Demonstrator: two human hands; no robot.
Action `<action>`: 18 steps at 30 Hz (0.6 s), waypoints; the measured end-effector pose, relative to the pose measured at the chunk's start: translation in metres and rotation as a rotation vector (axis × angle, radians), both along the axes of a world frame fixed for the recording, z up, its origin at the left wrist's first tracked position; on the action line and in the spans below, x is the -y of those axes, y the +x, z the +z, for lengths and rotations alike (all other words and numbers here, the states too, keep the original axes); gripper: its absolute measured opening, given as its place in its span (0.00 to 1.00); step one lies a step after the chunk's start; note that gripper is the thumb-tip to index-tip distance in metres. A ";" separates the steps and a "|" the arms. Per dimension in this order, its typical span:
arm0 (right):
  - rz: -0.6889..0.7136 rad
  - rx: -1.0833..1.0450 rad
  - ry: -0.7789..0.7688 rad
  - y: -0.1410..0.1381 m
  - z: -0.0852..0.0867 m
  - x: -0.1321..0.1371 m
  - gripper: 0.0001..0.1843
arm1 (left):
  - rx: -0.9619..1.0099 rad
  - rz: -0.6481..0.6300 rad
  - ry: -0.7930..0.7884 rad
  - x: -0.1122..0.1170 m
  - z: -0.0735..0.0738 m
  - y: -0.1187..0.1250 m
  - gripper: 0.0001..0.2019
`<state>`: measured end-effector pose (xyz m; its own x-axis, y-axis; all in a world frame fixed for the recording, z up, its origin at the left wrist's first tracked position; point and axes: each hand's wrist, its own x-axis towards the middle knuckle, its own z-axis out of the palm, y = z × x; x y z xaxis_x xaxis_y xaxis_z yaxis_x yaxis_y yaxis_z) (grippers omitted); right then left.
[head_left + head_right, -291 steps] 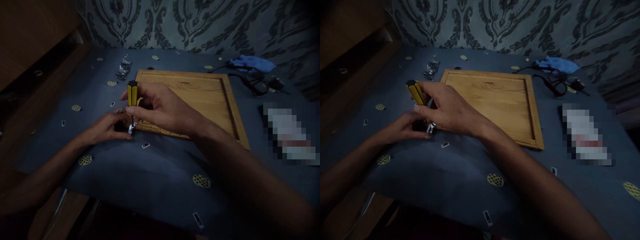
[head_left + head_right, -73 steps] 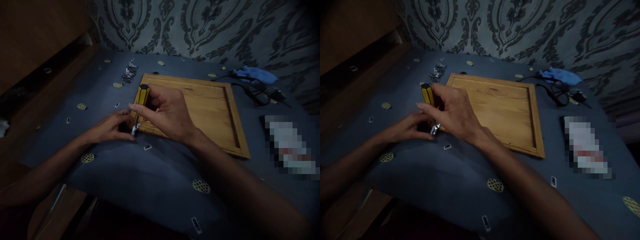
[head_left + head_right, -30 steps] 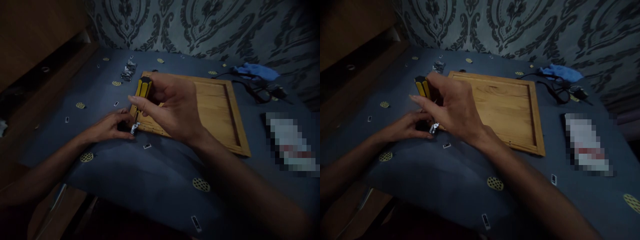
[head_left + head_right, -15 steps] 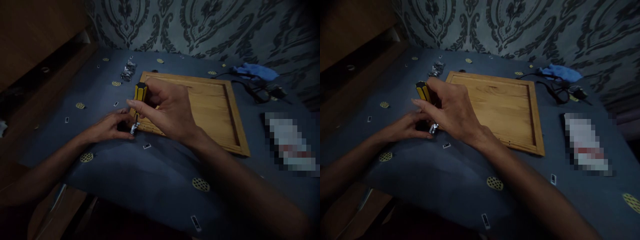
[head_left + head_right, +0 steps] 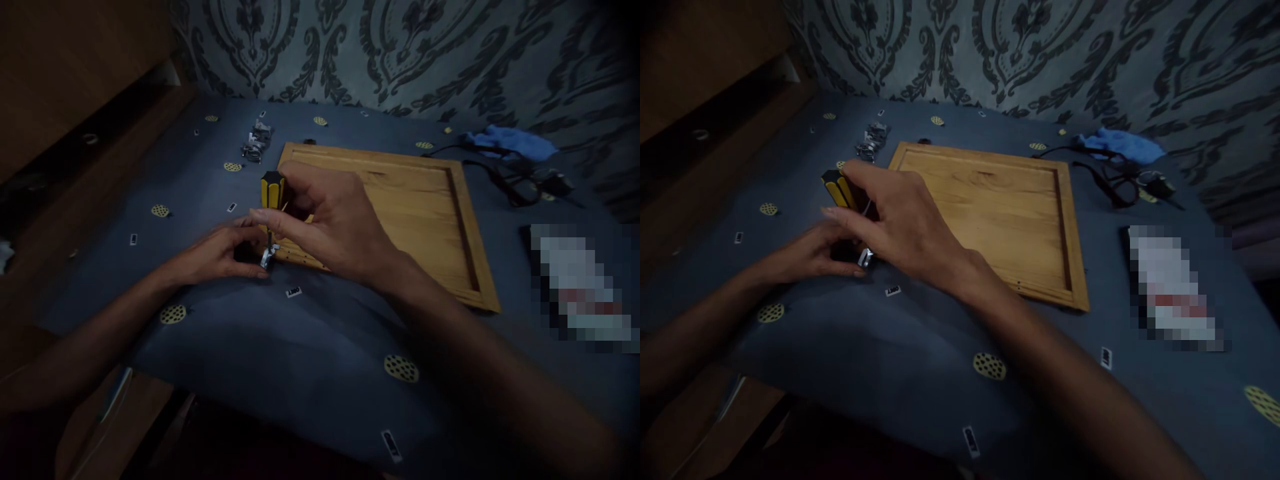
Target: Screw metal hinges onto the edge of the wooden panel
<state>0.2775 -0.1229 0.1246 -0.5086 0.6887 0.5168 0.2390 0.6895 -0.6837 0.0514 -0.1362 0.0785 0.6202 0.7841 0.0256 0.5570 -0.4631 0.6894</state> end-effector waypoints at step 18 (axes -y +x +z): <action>0.066 0.030 -0.059 0.004 0.004 -0.001 0.18 | 0.001 -0.010 -0.001 0.000 0.001 0.000 0.24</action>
